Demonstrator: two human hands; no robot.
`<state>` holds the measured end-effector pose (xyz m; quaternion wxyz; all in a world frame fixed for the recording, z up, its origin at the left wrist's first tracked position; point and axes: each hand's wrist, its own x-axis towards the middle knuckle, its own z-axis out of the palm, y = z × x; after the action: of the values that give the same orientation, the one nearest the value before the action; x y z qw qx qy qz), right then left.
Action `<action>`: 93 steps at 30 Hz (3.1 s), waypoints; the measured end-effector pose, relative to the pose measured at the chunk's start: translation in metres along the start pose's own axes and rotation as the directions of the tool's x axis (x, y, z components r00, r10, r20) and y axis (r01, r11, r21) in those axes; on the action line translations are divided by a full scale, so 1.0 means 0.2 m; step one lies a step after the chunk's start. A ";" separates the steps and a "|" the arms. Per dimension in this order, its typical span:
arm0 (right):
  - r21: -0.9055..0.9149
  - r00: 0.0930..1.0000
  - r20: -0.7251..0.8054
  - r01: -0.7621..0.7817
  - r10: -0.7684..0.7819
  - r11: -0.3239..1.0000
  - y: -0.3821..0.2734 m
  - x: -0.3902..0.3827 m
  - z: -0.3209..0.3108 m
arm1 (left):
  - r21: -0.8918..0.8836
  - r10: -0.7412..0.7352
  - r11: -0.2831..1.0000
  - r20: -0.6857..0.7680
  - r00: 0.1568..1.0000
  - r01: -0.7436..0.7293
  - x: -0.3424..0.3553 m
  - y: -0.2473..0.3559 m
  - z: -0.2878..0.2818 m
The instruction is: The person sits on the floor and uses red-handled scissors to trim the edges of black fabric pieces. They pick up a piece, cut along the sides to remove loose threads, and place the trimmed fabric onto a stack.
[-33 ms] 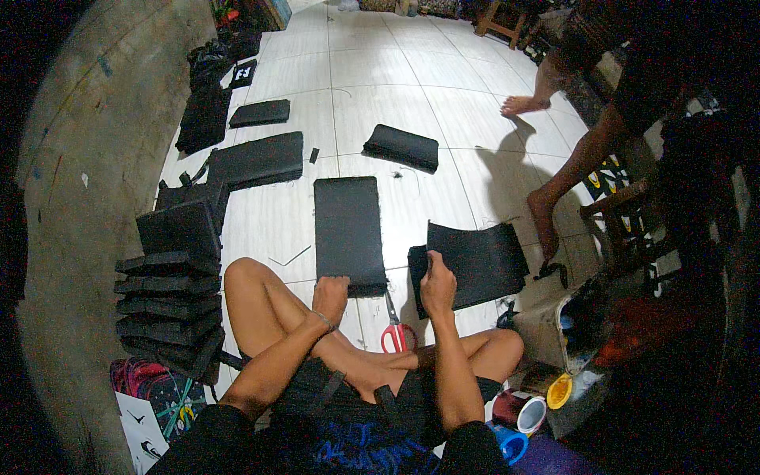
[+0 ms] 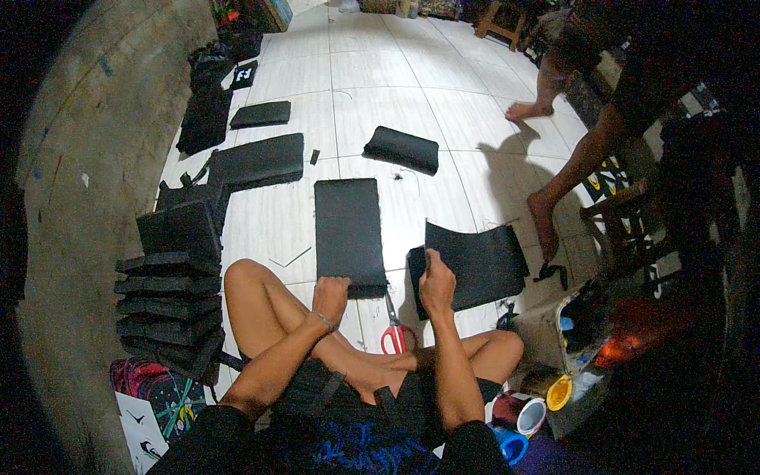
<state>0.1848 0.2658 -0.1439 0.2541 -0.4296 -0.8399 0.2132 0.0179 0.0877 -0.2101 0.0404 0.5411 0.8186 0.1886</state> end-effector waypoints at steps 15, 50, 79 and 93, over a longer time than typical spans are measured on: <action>0.096 0.569 0.390 0.757 -0.724 0.646 -0.32 -0.06 0.23 | -0.261 -0.431 0.851 0.150 0.890 0.456 -0.18 0.29 -0.24; -0.011 0.696 0.695 0.263 -0.182 0.965 -0.22 -0.14 0.62 | -0.875 -0.794 -0.445 0.484 0.367 0.190 -0.22 0.37 0.27; 0.263 0.919 0.335 0.121 -0.208 0.957 -0.10 -0.03 0.45 | -0.696 -0.608 -0.716 0.664 0.436 0.060 -0.26 0.25 0.35; 0.389 0.456 0.773 -0.890 0.441 0.239 0.06 -0.29 0.23 | -0.760 -0.607 -0.584 0.642 0.469 0.284 -0.22 0.31 0.16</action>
<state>0.1928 0.2165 -0.2008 0.0516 -0.5314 -0.4068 0.7413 0.0993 0.0775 -0.2234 0.4197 -0.2231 0.5008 0.7234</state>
